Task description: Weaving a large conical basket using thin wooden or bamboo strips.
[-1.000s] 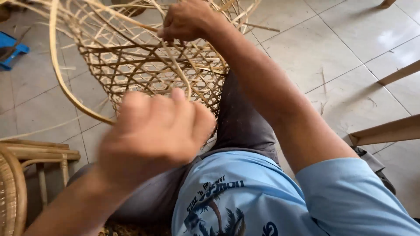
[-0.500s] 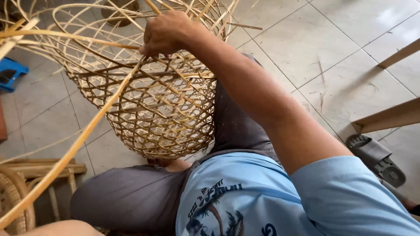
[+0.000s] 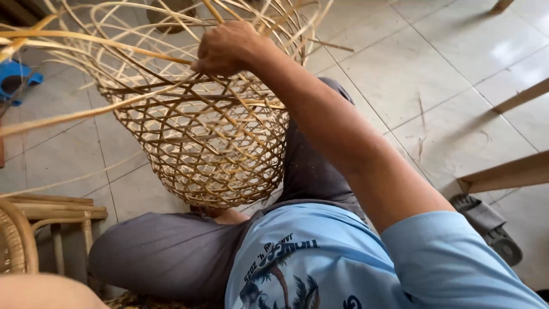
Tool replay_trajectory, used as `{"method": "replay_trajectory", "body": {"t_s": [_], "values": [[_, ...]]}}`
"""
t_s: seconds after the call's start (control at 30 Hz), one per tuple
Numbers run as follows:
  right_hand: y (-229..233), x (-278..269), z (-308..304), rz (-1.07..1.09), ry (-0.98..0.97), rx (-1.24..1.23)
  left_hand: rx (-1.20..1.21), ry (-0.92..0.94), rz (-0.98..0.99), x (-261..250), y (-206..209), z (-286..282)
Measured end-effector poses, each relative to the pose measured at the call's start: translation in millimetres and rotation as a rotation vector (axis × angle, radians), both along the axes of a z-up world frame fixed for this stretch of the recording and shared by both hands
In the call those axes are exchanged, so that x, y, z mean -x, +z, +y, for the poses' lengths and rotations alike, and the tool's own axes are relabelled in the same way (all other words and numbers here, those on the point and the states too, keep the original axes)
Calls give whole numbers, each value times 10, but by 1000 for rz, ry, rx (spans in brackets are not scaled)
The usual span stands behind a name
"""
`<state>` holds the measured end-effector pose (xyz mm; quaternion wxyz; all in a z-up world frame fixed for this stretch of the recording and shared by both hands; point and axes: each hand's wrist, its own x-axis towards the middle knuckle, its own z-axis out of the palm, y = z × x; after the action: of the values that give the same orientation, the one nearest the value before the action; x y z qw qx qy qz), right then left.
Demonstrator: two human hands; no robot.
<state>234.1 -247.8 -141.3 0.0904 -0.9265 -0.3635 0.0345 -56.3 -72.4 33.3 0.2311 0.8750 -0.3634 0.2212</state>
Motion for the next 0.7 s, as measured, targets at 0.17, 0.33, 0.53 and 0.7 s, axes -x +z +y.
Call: {"method": "replay_trajectory", "body": {"t_s": [0.17,0.33,0.53,0.7], "values": [[102,80,6,-32,-23,-7,-369,308,-218,-681,-731,27],[172,173,-90,-35,-24,-31,-800,620,-377,-1434,-1426,176],[259,278,-190,72,33,-36,-887,695,-812,-1359,-1262,15],[132,218,-261,17,180,-140,-1177,773,-391,-1484,-1292,116]]}}
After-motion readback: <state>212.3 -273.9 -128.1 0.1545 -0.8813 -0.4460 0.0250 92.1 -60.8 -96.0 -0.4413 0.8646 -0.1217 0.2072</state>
